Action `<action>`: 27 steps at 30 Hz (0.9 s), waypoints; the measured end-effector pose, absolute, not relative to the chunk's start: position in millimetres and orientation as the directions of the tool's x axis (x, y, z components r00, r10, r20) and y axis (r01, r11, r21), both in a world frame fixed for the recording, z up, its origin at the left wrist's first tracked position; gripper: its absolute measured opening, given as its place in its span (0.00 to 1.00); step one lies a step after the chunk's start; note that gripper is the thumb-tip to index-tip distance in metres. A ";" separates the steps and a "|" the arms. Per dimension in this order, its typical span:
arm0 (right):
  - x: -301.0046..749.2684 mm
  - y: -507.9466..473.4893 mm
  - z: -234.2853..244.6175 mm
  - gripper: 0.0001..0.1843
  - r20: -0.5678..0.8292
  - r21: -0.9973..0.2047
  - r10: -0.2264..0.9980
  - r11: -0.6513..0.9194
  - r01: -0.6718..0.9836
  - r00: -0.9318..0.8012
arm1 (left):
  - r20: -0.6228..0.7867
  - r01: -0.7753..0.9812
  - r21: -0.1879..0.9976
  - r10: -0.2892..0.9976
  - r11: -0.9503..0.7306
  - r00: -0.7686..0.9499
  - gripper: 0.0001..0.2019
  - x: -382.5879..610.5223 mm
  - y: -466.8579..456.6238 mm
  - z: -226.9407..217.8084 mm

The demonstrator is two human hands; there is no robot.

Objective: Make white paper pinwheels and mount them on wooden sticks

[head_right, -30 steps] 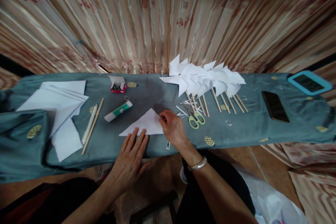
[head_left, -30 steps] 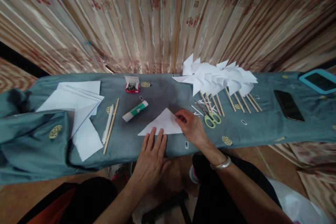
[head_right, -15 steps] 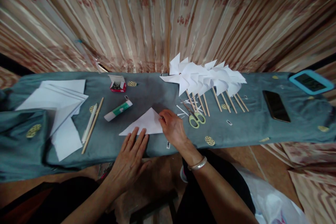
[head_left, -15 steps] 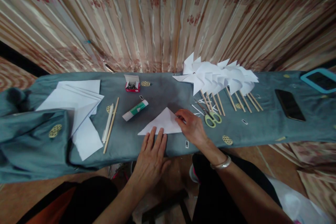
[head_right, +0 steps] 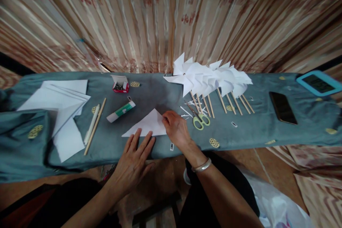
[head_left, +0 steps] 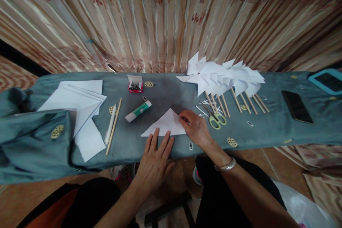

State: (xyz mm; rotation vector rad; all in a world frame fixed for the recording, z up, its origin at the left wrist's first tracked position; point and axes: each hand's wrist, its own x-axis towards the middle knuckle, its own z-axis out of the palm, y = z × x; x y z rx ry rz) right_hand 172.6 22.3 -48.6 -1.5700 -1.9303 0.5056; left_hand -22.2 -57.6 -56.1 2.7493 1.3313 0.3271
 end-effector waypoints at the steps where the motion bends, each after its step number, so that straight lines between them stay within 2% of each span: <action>1: 172.6 22.4 -48.8 0.07 0.212 -0.616 0.968 0.241 0.750 -0.137 | 0.160 0.767 0.155 0.782 -0.623 0.603 0.30 -22.1 -57.8 -56.0; 4: 172.6 21.8 -49.3 0.08 0.235 -0.555 0.956 0.279 0.784 -0.174 | 0.147 0.769 0.154 0.784 -0.620 0.603 0.30 -21.6 -57.9 -55.4; 8: 171.4 14.3 -49.9 0.12 0.296 -0.377 0.926 0.339 0.862 -0.235 | 0.125 0.777 0.152 0.792 -0.611 0.598 0.31 -21.1 -56.9 -54.7; 12: 165.0 -1.6 -50.0 0.23 0.333 -0.251 0.901 0.369 0.895 -0.278 | 0.127 0.779 0.144 0.792 -0.610 0.596 0.32 -20.0 -56.8 -54.4; 18: 159.1 -18.4 -50.4 0.27 0.336 -0.252 0.911 0.333 0.909 -0.241 | 0.149 0.782 0.126 0.791 -0.610 0.593 0.31 -18.7 -57.2 -54.6; 27: 219.8 -36.8 -61.1 0.29 0.378 -0.262 0.924 0.172 0.950 -0.063 | 0.185 0.776 0.118 0.781 -0.620 0.596 0.29 -20.5 -55.6 -60.1</action>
